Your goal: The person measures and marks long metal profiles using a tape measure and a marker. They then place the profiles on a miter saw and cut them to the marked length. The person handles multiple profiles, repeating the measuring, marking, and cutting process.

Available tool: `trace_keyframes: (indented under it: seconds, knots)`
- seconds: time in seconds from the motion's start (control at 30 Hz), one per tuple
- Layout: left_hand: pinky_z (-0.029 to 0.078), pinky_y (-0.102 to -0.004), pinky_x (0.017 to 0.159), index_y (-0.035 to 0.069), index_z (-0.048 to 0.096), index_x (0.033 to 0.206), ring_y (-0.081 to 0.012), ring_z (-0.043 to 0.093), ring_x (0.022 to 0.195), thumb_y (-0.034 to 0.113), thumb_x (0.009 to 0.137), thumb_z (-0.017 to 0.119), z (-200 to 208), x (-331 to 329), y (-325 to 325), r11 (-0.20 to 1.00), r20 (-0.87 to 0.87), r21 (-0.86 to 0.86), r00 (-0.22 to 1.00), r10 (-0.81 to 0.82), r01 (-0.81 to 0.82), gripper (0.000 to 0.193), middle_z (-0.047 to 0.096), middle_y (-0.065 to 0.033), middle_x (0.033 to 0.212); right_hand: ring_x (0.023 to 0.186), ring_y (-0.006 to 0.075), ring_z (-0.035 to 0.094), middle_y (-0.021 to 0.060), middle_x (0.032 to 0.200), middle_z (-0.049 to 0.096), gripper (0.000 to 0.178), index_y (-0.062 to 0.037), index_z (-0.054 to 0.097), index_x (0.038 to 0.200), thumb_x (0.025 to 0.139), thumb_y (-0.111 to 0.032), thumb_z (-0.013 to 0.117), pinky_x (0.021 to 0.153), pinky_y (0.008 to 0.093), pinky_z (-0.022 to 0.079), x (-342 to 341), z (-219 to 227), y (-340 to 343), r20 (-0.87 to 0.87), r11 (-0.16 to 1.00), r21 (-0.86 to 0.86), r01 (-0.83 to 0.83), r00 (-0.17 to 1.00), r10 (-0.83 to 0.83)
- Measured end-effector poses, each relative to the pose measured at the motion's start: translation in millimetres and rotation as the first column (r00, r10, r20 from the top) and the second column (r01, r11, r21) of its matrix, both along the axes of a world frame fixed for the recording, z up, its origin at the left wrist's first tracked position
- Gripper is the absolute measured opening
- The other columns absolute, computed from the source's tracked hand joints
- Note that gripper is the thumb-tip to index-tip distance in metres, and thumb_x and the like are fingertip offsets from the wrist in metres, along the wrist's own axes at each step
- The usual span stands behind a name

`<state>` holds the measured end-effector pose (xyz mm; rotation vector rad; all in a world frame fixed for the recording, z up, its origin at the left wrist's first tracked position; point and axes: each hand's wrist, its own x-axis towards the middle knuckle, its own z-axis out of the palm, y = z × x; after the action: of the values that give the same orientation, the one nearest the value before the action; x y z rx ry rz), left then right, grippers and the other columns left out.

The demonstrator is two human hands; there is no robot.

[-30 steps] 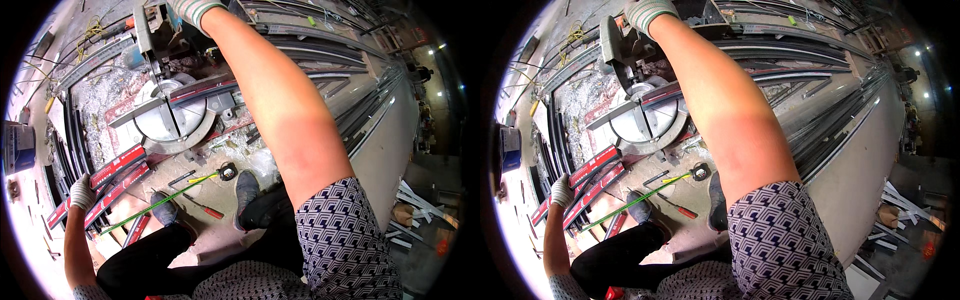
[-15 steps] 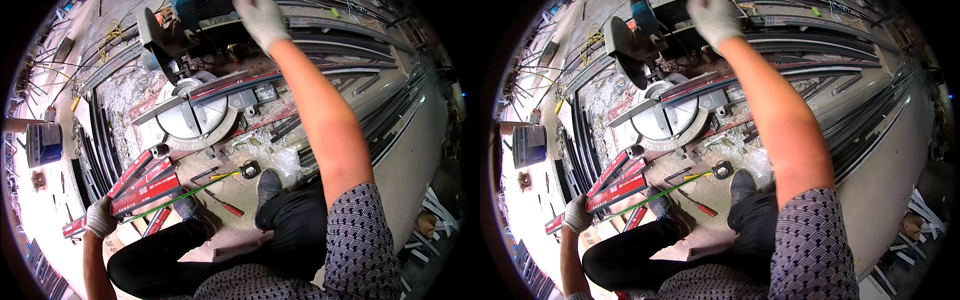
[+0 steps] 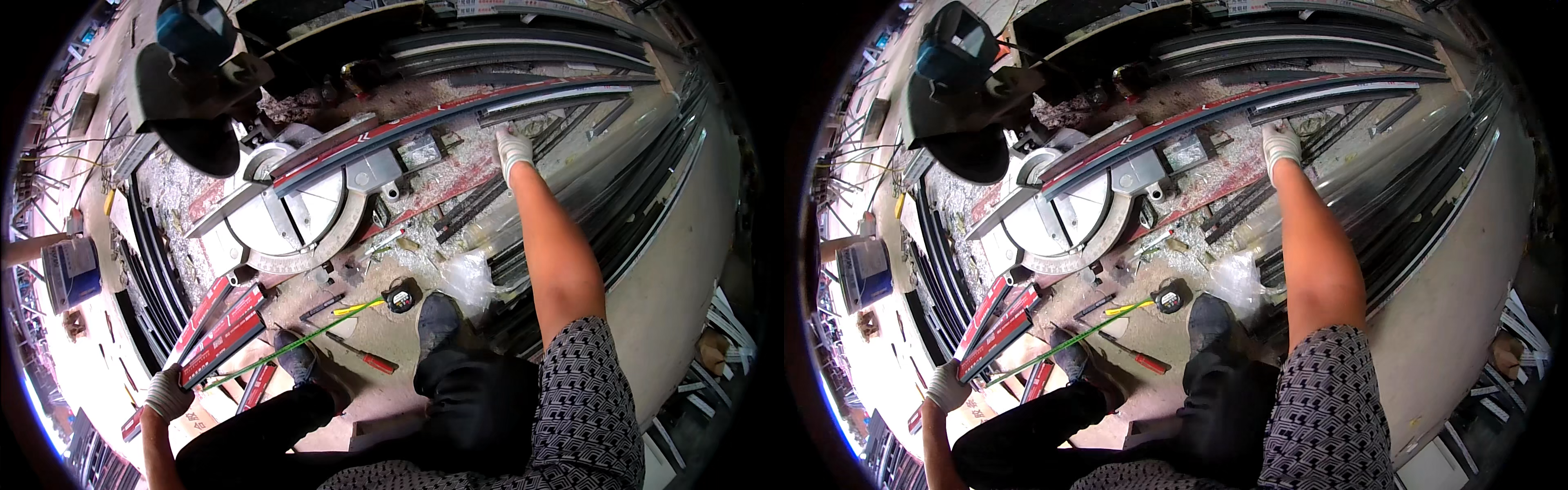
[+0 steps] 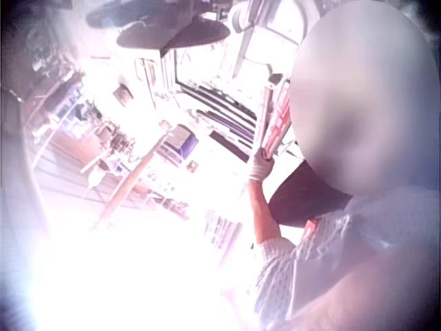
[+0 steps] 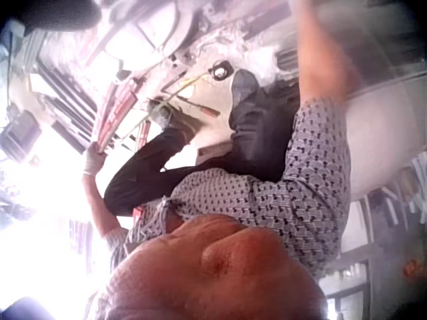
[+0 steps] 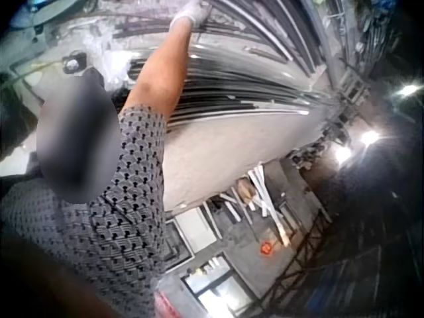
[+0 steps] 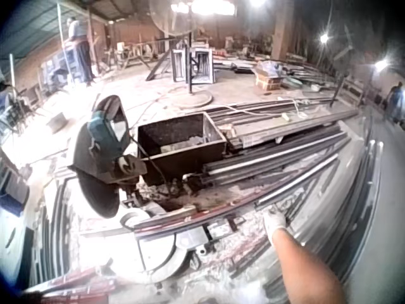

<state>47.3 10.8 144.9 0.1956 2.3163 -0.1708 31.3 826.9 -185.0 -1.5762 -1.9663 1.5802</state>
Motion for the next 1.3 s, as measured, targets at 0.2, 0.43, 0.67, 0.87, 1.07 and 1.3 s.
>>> trace_keyframes:
  seconds: [0.2, 0.43, 0.67, 0.87, 1.07, 1.3]
  knots:
    - [0.056, -0.0443, 0.072, -0.003, 0.065, 0.101, -0.0396, 0.072, 0.078, 0.010, 0.075, 0.065, -6, -10, 15, 0.998, 0.049, 0.024, 0.997, 0.052, -0.053, 0.028, 0.070, -0.0257, 0.082, 0.048, 0.0148, 0.052, 0.0014, 0.067, 0.059, 0.027, -0.0092, 0.056, 0.087, 0.099, -0.030, 0.069, 0.042, 0.0316, 0.042, -34, 25, 10, -0.173, 0.916, -0.365, 0.165, 0.955, -0.240]
    - [0.056, -0.0431, 0.069, -0.005, 0.065, 0.098, -0.0343, 0.073, 0.076, 0.008, 0.075, 0.068, -22, -13, -17, 0.991, -0.004, 0.117, 0.998, 0.063, -0.062, 0.027, 0.071, -0.0241, 0.082, 0.049, 0.0155, 0.055, 0.0020, 0.068, 0.060, 0.022, -0.0129, 0.056, 0.088, 0.098, -0.026, 0.071, 0.042, 0.0326, 0.041, -57, 19, -12, -0.235, 0.870, -0.437, 0.228, 0.905, -0.355]
    - [0.057, -0.0411, 0.071, -0.006, 0.065, 0.098, -0.0271, 0.073, 0.078, 0.006, 0.075, 0.062, -24, -13, -8, 0.981, 0.001, 0.163, 0.994, 0.107, -0.106, 0.025, 0.071, -0.0231, 0.080, 0.048, 0.0145, 0.049, 0.0021, 0.066, 0.055, 0.021, -0.0101, 0.054, 0.092, 0.095, -0.013, 0.075, 0.040, 0.0306, 0.037, -55, 32, -17, -0.297, 0.830, -0.464, 0.308, 0.829, -0.474]
    - [0.055, -0.0437, 0.067, -0.005, 0.063, 0.091, -0.0314, 0.071, 0.072, 0.006, 0.076, 0.061, -18, -15, 5, 0.993, 0.005, 0.086, 0.996, 0.085, -0.085, 0.019, 0.070, -0.0228, 0.078, 0.054, 0.0146, 0.056, 0.0018, 0.070, 0.060, 0.020, -0.0088, 0.059, 0.087, 0.096, -0.018, 0.075, 0.045, 0.0296, 0.048, -55, 31, -14, -0.222, 0.852, -0.470, 0.230, 0.904, -0.367]
    - [0.055, -0.0427, 0.066, -0.006, 0.063, 0.091, -0.0281, 0.071, 0.071, 0.007, 0.076, 0.061, -33, -10, -25, 0.975, -0.028, 0.194, 0.993, 0.116, -0.109, 0.020, 0.070, -0.0219, 0.077, 0.050, 0.0127, 0.048, 0.0003, 0.070, 0.057, 0.020, -0.0110, 0.055, 0.089, 0.097, -0.016, 0.073, 0.044, 0.0305, 0.038, -55, 21, -15, -0.301, 0.766, -0.575, 0.287, 0.797, -0.524]
    - [0.051, -0.0407, 0.060, -0.004, 0.061, 0.088, -0.0180, 0.059, 0.063, 0.010, 0.077, 0.062, -36, -11, -36, 0.972, -0.038, 0.206, 0.991, 0.125, -0.114, 0.018, 0.065, -0.0155, 0.069, 0.054, 0.0103, 0.037, -0.0050, 0.065, 0.045, 0.025, -0.0151, 0.055, 0.084, 0.095, -0.023, 0.076, 0.050, 0.0275, 0.032, -23, 25, -20, -0.316, 0.744, -0.605, 0.284, 0.772, -0.552]
